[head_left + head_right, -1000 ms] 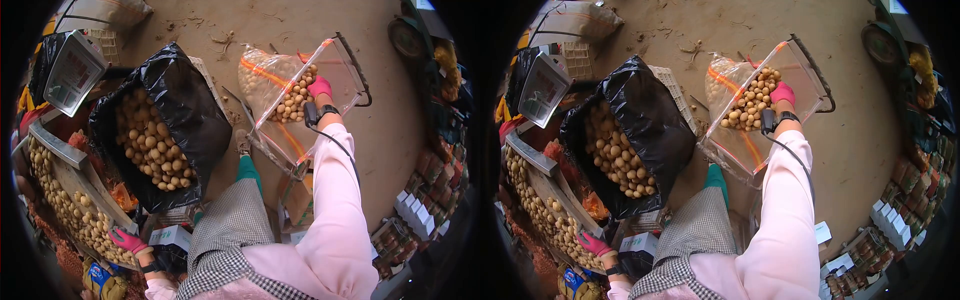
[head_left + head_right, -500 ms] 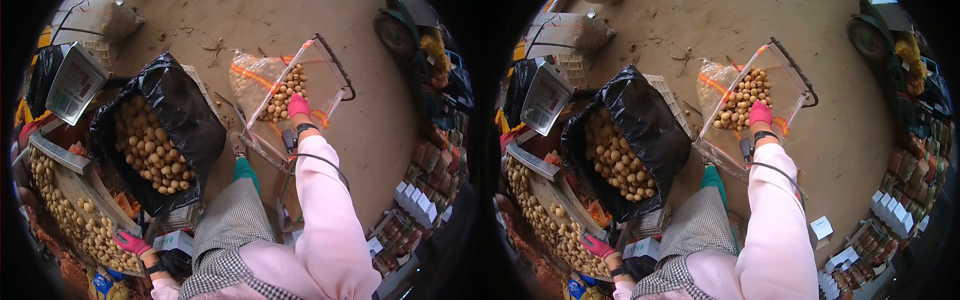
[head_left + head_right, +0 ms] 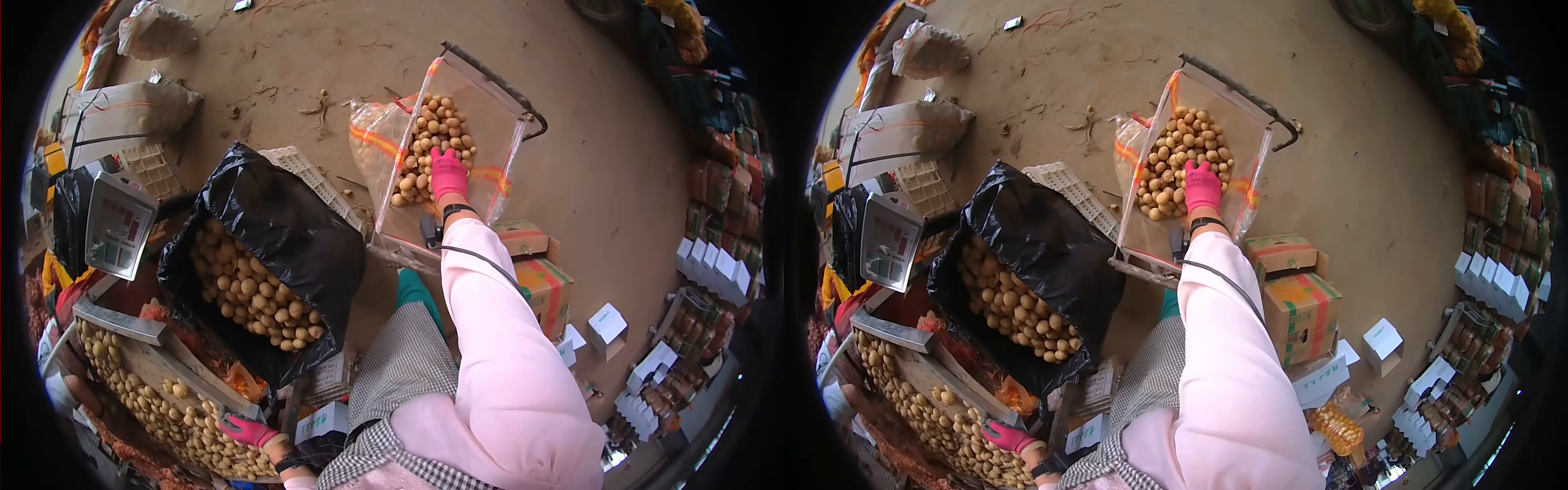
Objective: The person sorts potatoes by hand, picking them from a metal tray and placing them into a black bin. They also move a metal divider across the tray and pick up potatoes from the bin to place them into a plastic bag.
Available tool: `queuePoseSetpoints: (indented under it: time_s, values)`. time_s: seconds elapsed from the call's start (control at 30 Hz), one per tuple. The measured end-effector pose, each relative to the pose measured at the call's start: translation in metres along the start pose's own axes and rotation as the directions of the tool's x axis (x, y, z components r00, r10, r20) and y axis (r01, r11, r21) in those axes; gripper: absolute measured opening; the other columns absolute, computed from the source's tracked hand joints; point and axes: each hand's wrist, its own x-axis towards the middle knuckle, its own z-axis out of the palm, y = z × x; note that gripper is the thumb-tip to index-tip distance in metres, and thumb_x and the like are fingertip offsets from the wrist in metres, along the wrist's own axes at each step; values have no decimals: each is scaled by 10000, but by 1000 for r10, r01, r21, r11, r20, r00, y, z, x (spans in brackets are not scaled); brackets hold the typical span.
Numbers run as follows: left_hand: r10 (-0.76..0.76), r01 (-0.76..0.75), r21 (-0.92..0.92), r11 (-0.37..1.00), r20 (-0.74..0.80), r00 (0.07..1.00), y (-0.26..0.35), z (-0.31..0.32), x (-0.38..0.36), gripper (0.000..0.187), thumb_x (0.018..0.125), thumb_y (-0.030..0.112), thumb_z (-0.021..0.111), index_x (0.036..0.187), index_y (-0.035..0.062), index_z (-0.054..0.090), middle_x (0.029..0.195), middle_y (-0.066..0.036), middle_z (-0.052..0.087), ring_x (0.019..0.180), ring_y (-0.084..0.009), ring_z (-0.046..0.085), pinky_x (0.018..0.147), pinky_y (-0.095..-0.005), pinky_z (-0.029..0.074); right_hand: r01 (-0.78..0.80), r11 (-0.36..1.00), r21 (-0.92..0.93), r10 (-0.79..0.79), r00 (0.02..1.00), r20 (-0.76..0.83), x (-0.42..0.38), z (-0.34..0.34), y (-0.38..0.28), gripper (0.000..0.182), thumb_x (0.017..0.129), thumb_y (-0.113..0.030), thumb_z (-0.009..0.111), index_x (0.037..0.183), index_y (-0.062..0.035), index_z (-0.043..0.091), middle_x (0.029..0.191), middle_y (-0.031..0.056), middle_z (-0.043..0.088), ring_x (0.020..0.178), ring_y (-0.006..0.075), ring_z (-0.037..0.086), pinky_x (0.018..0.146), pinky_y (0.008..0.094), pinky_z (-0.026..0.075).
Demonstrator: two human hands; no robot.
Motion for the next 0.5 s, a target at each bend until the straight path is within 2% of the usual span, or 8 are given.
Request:
queuePoseSetpoints:
  time_s: [0.17,0.23,0.3,0.33,0.37,0.4,0.43,0.5]
  values:
    - [-27,26,-37,999,-21,999,0,0,-2,309,980,176,503,1192,-28,599,1178,-160,623,1081,-303,587,956,-383,455,1,1000,27,-3,997,82,13,7,0,403,882,-147,621,1274,-165,528,1183,204,557,999,358,652,783,451,557]
    - [-51,50,-57,997,-20,999,2,0,2,306,976,170,505,1190,-27,601,1171,-159,624,1074,-303,589,949,-379,457,-28,950,310,62,993,-103,15,13,-2,447,837,-133,666,1262,-126,529,1167,218,581,1013,354,650,789,460,555]
    - [56,-52,-99,994,41,998,0,0,3,294,962,144,507,1180,-26,607,1144,-159,628,1067,-300,590,938,-371,460,-76,968,238,96,993,-73,22,6,-6,410,799,-147,721,1183,-84,592,1076,159,648,947,285,676,761,423,566]
    - [5,-5,-129,992,2,1000,10,2,0,280,935,109,512,1149,-35,620,1136,-165,629,1055,-310,589,934,-376,459,-192,670,717,117,981,153,26,-14,-10,343,808,-141,721,1132,-79,627,1025,125,672,908,250,680,751,390,570]
    - [-2,1,-129,992,-3,1000,4,2,1,280,935,109,512,1149,-35,620,1136,-165,629,1055,-310,589,934,-376,459,-344,157,926,4,937,348,28,-34,-15,278,817,-135,721,1081,-73,661,975,91,696,869,214,685,742,356,575]
    - [71,-72,-47,996,-16,997,-5,5,4,275,925,96,515,1137,-40,624,1138,-168,628,1048,-316,588,934,-383,457,-270,-78,960,-91,961,263,13,-68,-17,211,836,-137,723,1032,-62,702,922,54,708,802,166,682,737,295,574]
    - [143,-143,37,989,-21,989,-11,3,5,270,914,83,517,1124,-45,628,1139,-171,626,1041,-321,587,934,-390,455,-316,-186,930,-186,941,282,2,-104,-18,234,884,-102,665,1113,-54,684,951,71,712,820,174,686,751,294,577]
    - [144,-142,92,986,-15,990,-2,2,3,252,906,70,523,1099,-51,631,1124,-181,624,1021,-336,583,928,-410,451,-302,-406,863,-431,896,111,-9,-126,1,294,962,-163,605,1234,-52,622,1045,84,692,865,180,675,735,303,572]
